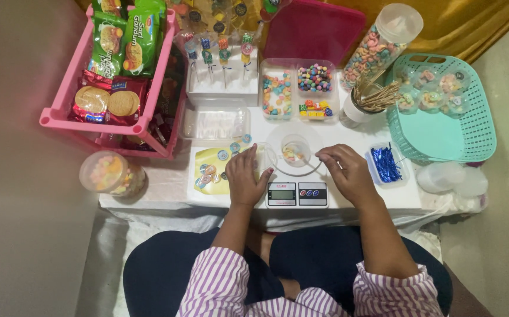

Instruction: Weighing and portioning small candies into a container using a scale.

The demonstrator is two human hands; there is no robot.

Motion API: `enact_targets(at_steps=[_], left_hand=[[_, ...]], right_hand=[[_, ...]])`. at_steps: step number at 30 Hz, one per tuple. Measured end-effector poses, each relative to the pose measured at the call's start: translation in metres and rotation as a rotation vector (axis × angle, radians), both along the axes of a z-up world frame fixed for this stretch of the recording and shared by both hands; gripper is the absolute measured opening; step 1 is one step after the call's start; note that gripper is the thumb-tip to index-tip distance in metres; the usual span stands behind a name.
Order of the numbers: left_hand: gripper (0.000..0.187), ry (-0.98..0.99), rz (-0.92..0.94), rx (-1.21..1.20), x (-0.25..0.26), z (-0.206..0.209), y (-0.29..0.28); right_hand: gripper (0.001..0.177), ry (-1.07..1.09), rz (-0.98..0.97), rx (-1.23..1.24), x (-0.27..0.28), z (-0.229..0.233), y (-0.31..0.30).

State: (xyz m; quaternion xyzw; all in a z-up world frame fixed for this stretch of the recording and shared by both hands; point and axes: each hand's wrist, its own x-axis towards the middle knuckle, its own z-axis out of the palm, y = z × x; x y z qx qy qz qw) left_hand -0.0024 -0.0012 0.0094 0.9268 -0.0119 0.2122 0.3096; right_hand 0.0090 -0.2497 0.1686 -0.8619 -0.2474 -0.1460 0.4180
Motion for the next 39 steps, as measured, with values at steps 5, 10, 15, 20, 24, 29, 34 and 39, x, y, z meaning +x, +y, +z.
enact_targets(at_steps=[5, 10, 15, 20, 24, 29, 34, 39], left_hand=[[0.079, -0.018, -0.001, 0.008, 0.001, -0.002, 0.000], [0.079, -0.005, -0.014, -0.004, 0.001, -0.005, 0.001], [0.077, -0.015, -0.016, -0.003, 0.000, -0.004, 0.001], [0.078, -0.028, -0.014, 0.003, 0.002, -0.006, 0.001], [0.077, 0.005, -0.013, -0.009, 0.000, -0.005, 0.001], [0.077, 0.009, -0.012, -0.012, 0.000, -0.005, 0.001], [0.078, 0.001, -0.013, -0.016, 0.002, -0.009, 0.002], [0.078, -0.015, -0.004, -0.001, 0.002, -0.007, 0.001]], right_hand=[[0.020, -0.127, -0.033, -0.157, -0.002, 0.005, 0.003], [0.021, -0.218, 0.014, -0.269, -0.008, -0.001, 0.013], [0.022, -0.220, -0.004, -0.208, -0.007, -0.003, 0.008], [0.023, -0.149, 0.029, -0.170, -0.008, -0.004, 0.010], [0.023, -0.143, 0.029, -0.099, -0.013, 0.005, 0.008], [0.023, -0.096, 0.040, -0.082, -0.011, 0.000, 0.010], [0.021, -0.128, -0.002, -0.133, -0.007, -0.002, 0.001], [0.018, -0.215, -0.004, -0.218, -0.008, 0.000, 0.010]])
